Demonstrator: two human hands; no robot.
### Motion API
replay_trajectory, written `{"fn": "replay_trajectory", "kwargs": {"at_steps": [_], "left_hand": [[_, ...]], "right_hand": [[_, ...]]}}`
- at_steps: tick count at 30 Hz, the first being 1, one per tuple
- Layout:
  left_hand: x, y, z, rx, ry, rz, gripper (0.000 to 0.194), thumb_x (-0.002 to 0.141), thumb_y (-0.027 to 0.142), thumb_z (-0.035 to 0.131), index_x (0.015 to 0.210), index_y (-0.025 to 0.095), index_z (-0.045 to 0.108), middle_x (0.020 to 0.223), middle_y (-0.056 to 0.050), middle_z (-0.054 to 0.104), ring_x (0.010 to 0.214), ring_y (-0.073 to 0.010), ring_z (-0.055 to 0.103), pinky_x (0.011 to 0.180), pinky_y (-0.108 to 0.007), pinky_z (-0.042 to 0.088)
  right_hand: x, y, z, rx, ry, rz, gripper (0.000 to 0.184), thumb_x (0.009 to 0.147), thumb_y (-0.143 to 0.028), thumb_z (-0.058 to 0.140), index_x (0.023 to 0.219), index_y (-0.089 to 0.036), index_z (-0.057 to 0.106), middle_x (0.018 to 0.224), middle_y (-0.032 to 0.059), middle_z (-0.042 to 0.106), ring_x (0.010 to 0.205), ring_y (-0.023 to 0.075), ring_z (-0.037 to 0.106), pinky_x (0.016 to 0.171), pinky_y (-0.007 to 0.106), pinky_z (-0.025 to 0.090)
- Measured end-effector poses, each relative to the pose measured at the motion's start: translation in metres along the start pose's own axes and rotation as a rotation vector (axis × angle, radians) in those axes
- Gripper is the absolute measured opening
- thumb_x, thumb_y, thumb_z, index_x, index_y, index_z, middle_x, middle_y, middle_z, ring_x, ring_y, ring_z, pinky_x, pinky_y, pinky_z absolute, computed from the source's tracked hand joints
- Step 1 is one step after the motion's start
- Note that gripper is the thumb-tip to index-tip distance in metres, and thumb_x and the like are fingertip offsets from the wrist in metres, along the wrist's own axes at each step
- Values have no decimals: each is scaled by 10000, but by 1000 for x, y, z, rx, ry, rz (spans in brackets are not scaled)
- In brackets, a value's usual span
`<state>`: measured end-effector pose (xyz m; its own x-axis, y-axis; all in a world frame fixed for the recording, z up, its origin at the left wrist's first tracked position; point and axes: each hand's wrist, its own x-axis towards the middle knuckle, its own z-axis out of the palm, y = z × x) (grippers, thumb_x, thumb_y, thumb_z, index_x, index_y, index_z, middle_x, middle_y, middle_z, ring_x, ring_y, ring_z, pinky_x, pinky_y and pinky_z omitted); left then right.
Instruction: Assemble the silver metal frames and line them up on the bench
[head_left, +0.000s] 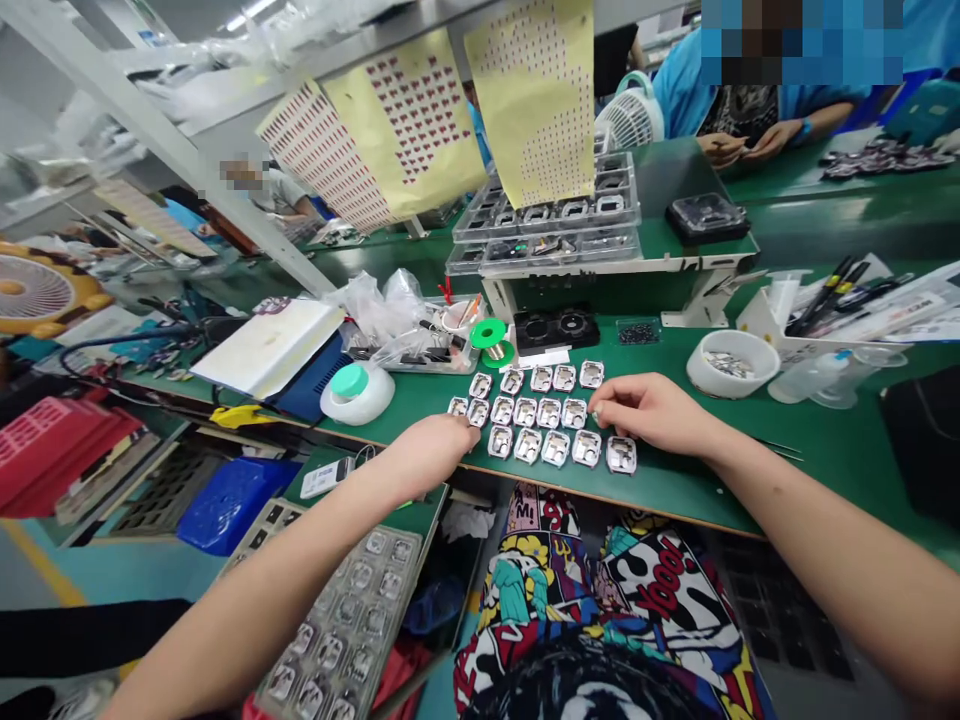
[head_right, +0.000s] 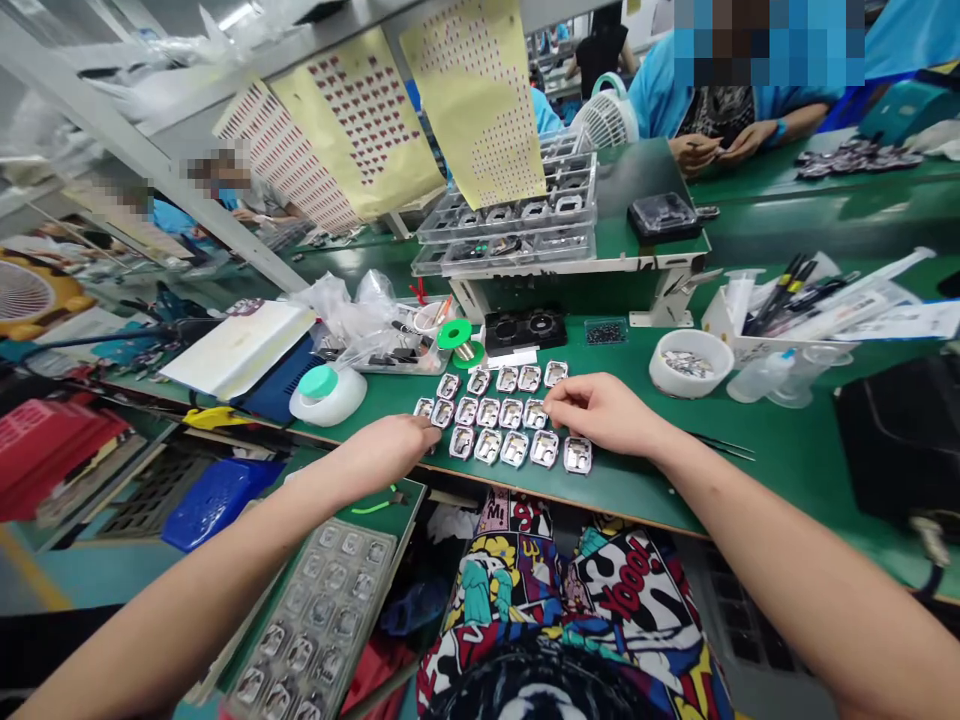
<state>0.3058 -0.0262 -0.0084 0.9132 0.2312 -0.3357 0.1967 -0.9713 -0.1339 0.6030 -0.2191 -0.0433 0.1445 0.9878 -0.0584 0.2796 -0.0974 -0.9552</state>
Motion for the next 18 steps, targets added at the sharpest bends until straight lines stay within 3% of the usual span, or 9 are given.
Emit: {"fn": "replay_trajectory", "kwargs": {"at_steps": [11, 18], "left_hand": [[-2, 11, -3, 157, -101, -20, 217, 904, 4, 536, 990, 135, 688, 924, -141, 728, 836, -309, 723, 748, -401, 552], [2, 13, 2, 166, -102, -80, 183, 940, 44, 547, 1029, 123, 686, 946, -150, 736, 871, -303, 732, 755, -394, 538]], "right_hand": [[1, 2, 1, -9, -2, -13, 265, 922, -449, 678, 911, -205, 779, 784, 32, 729, 628, 145, 601, 576, 289, 467], [1, -3, 1, -21, 6, -5, 230, 919, -425, 687, 872, -214, 768, 802, 28, 737, 622, 142, 601, 573, 301, 469]]}}
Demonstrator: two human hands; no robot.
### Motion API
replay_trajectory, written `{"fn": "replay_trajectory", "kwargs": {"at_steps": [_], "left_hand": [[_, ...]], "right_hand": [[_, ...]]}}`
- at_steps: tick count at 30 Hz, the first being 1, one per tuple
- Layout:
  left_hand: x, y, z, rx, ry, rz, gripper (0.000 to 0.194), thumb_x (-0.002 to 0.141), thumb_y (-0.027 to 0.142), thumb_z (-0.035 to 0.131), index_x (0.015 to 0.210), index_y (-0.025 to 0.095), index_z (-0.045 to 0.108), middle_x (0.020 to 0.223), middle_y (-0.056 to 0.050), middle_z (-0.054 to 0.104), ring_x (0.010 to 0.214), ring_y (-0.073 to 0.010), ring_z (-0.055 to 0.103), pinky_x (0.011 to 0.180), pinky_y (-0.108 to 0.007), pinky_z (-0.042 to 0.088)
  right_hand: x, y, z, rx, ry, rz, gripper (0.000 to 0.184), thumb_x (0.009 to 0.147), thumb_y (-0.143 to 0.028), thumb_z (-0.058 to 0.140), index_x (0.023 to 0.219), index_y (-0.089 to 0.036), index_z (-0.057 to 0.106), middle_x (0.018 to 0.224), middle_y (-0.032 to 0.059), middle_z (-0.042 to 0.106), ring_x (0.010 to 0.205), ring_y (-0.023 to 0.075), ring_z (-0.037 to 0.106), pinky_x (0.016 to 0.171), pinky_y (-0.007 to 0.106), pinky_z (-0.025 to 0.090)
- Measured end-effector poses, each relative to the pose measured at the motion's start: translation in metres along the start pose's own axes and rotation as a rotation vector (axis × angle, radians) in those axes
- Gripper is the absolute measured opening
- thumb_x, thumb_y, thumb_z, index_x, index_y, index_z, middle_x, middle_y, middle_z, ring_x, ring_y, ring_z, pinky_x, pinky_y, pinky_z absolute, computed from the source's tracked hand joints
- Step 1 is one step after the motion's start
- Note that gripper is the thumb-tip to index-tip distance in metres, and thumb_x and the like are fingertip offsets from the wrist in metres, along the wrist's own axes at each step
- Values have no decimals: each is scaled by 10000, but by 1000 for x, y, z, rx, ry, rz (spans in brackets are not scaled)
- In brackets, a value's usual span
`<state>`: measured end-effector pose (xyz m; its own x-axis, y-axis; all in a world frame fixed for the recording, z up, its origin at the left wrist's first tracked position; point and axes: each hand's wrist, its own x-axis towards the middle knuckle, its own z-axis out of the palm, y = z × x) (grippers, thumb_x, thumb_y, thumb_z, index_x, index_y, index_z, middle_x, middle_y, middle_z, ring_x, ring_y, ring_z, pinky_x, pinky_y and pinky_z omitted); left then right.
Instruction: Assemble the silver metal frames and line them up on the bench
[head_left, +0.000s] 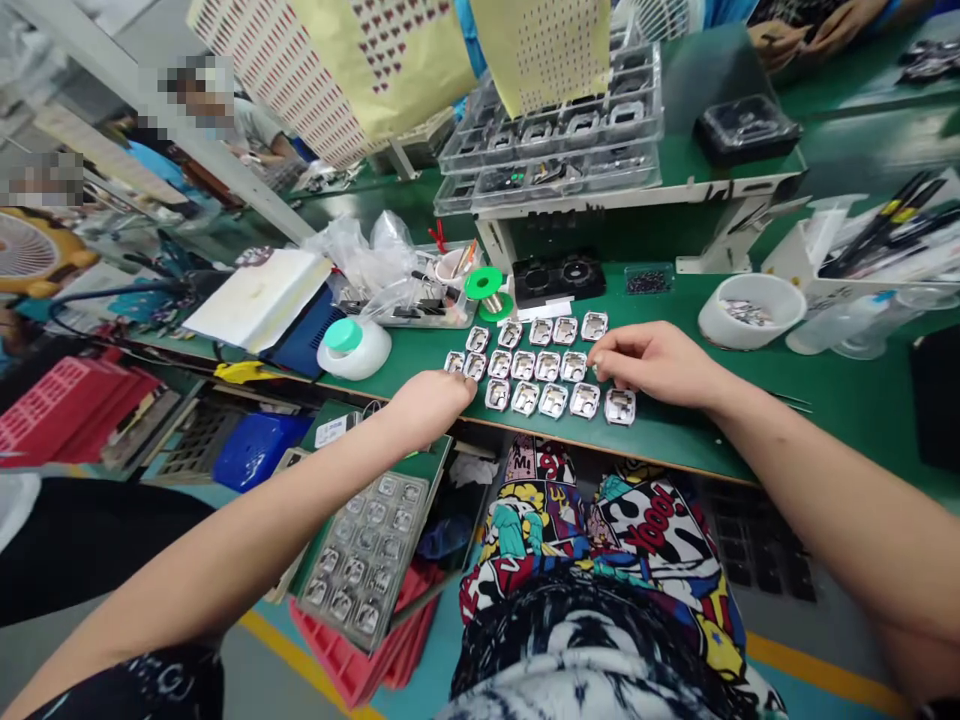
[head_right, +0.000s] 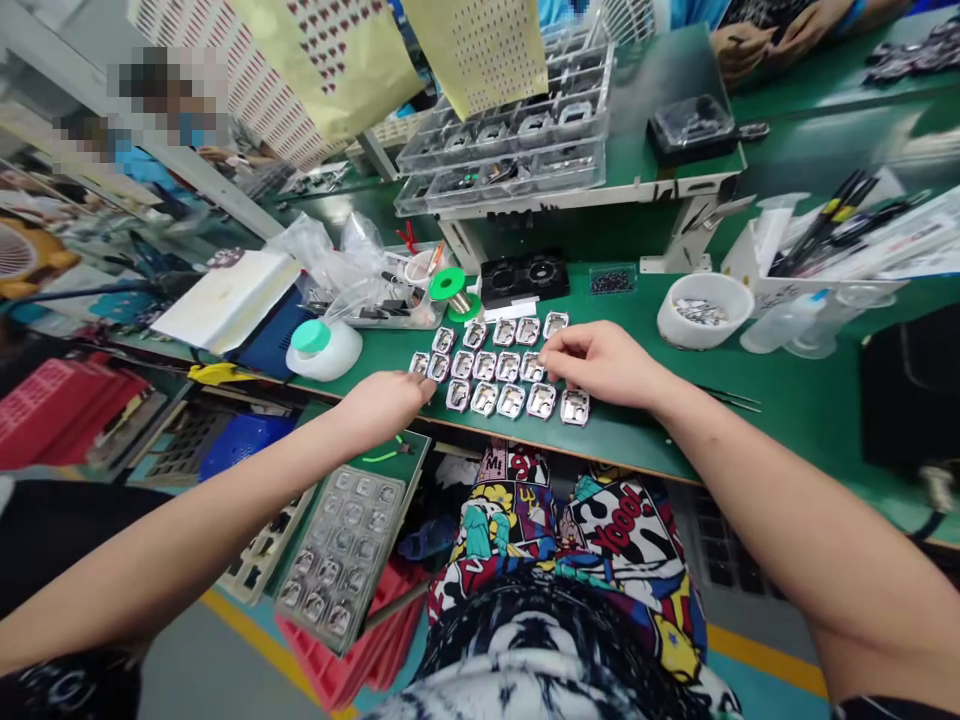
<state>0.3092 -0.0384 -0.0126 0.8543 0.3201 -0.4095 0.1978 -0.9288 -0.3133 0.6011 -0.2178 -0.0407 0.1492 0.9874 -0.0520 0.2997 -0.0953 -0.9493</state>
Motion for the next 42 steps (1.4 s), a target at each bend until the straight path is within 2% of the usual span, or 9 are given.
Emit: {"fn": "replay_trajectory", "kwargs": {"at_steps": [5, 9, 13, 17, 20, 26, 30, 35, 42], "left_hand": [[-4, -6, 7, -120, 57, -142, 138, 965, 147, 581, 1005, 169, 710, 966, -112, 734, 850, -278, 715, 709, -370, 500], [-16, -14, 15, -518, 308, -294, 119, 924, 268, 693, 1011, 228, 763, 998, -53, 693, 855, -221, 674, 749, -336, 499], [-17, -11, 40, -929, 517, -425, 163, 872, 292, 733, 1019, 245, 784, 896, -8, 647, 749, -162, 609, 729, -299, 492], [-10, 0, 64, -956, 607, -554, 183, 836, 333, 768, 994, 246, 803, 878, -13, 609, 771, -171, 604, 747, -309, 491], [-8, 4, 71, -955, 666, -610, 201, 826, 321, 773, 1007, 243, 808, 884, -15, 622, 758, -169, 607, 763, -313, 498], [-13, 4, 79, -1084, 649, -651, 180, 904, 367, 709, 985, 250, 819, 892, -6, 705, 653, -148, 574, 692, -309, 477], [-17, 2, 84, -1008, 668, -650, 190, 917, 404, 711, 954, 257, 826, 880, -10, 676, 683, -152, 600, 703, -311, 477], [-17, 9, 78, -936, 644, -638, 195, 936, 387, 678, 910, 236, 799, 805, -13, 677, 738, -173, 638, 695, -306, 464], [-7, 26, 68, -1056, 648, -625, 181, 926, 353, 680, 1016, 234, 781, 775, 9, 710, 661, -158, 630, 667, -298, 475]], "right_hand": [[1, 3, 0, -24, -10, -7, 227, 921, -427, 685, 862, -223, 763, 800, 24, 733, 649, 154, 618, 602, 311, 486], [0, 3, -1, -42, -22, -7, 225, 921, -427, 673, 870, -227, 763, 799, 17, 729, 656, 149, 611, 610, 305, 476], [-1, 3, -1, -53, -24, 7, 249, 917, -454, 669, 886, -228, 769, 782, 12, 718, 635, 141, 588, 591, 300, 452], [-1, 3, -1, -66, -27, 18, 253, 913, -459, 677, 899, -227, 778, 779, 15, 716, 654, 148, 592, 603, 301, 457], [0, 2, -2, -57, -14, 17, 235, 908, -444, 689, 909, -229, 784, 799, 20, 724, 651, 147, 591, 613, 305, 464], [1, 5, -4, -56, 1, 20, 263, 909, -478, 712, 918, -225, 785, 823, 37, 738, 687, 166, 615, 643, 321, 487], [2, 9, -4, -70, 5, 24, 300, 925, -513, 711, 940, -224, 788, 827, 40, 739, 679, 166, 605, 630, 321, 481], [3, 11, -4, -80, 4, 45, 338, 938, -552, 702, 956, -226, 787, 860, 50, 751, 668, 169, 604, 626, 330, 485], [2, 9, -5, -105, 15, 73, 424, 919, -637, 719, 987, -222, 780, 890, 70, 759, 701, 194, 625, 650, 345, 505]]}}
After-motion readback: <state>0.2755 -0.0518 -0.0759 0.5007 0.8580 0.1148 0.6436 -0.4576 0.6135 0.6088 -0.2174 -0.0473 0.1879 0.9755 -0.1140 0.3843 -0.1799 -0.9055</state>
